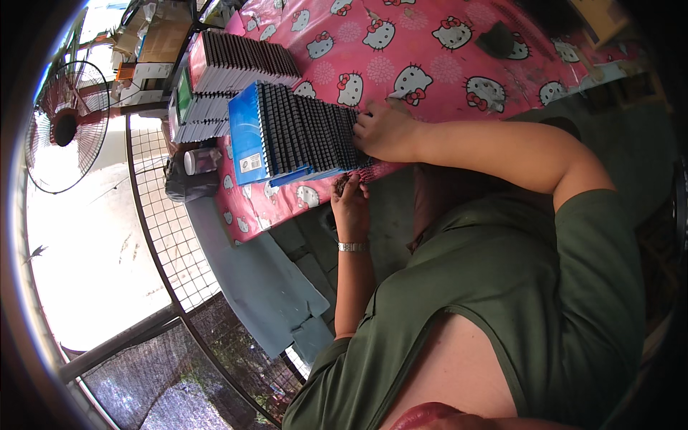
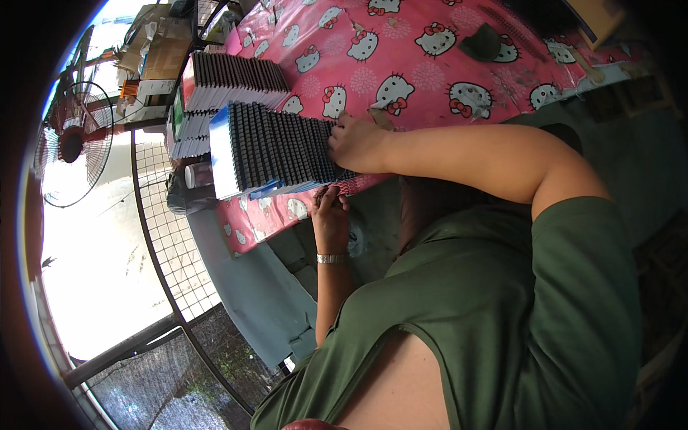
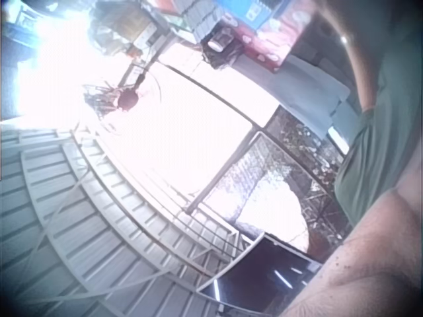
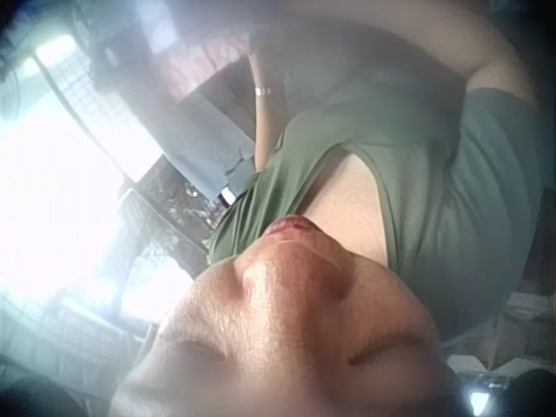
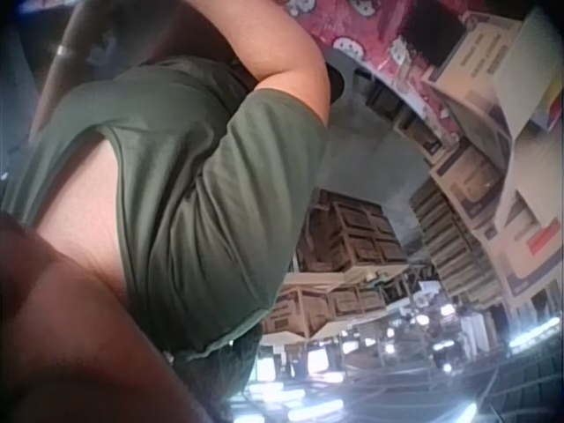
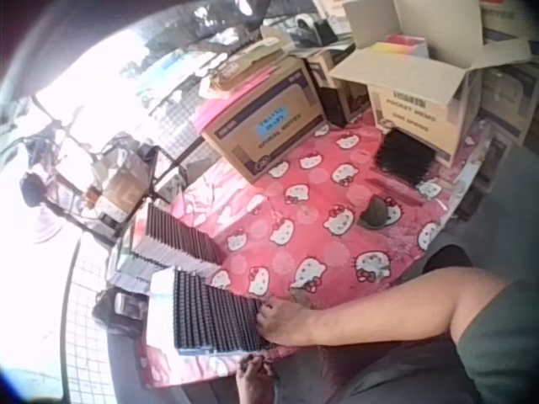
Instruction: The person threads wire coils into the punched holes of several small notebooks and then stacks the finished notebooks on a table.
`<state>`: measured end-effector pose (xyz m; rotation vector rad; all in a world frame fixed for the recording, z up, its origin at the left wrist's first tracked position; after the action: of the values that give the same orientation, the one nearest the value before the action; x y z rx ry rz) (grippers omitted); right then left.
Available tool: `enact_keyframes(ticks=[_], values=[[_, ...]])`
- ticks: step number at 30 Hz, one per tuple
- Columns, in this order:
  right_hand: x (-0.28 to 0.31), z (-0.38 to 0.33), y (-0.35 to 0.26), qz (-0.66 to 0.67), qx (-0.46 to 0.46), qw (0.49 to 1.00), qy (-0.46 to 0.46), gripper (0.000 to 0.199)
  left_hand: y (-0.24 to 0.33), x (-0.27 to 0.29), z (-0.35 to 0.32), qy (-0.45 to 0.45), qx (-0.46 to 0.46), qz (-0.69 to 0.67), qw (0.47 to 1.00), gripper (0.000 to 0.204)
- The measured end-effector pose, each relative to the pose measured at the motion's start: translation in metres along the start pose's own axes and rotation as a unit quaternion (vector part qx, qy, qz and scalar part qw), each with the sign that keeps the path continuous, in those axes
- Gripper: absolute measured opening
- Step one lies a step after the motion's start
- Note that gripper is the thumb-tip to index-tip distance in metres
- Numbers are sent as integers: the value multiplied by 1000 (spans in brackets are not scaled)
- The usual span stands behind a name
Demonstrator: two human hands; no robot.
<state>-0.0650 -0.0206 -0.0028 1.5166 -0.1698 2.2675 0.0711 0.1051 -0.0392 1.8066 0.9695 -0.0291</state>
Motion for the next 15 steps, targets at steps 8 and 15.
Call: enact_keyframes(ticks=[8, 15], values=[[0, 4, 5, 114, -67, 970, -205, 12, 0, 11, 3, -5, -42, 67, 997, 13], [-16, 1, -1, 6, 2, 998, -66, 13, -12, 9, 8, 1, -7, 34, 999, 17]])
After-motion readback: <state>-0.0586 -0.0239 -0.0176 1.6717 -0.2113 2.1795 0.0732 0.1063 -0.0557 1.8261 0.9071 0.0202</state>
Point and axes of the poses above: each hand's wrist, its own z-axis towards the middle knuckle, its own x-axis out of the back of the hand, y = z × x, the point moved 4 cm from there along z, towards the middle knuckle, and after that the axes turned 8 degrees about -z, right-handed, at the moved point
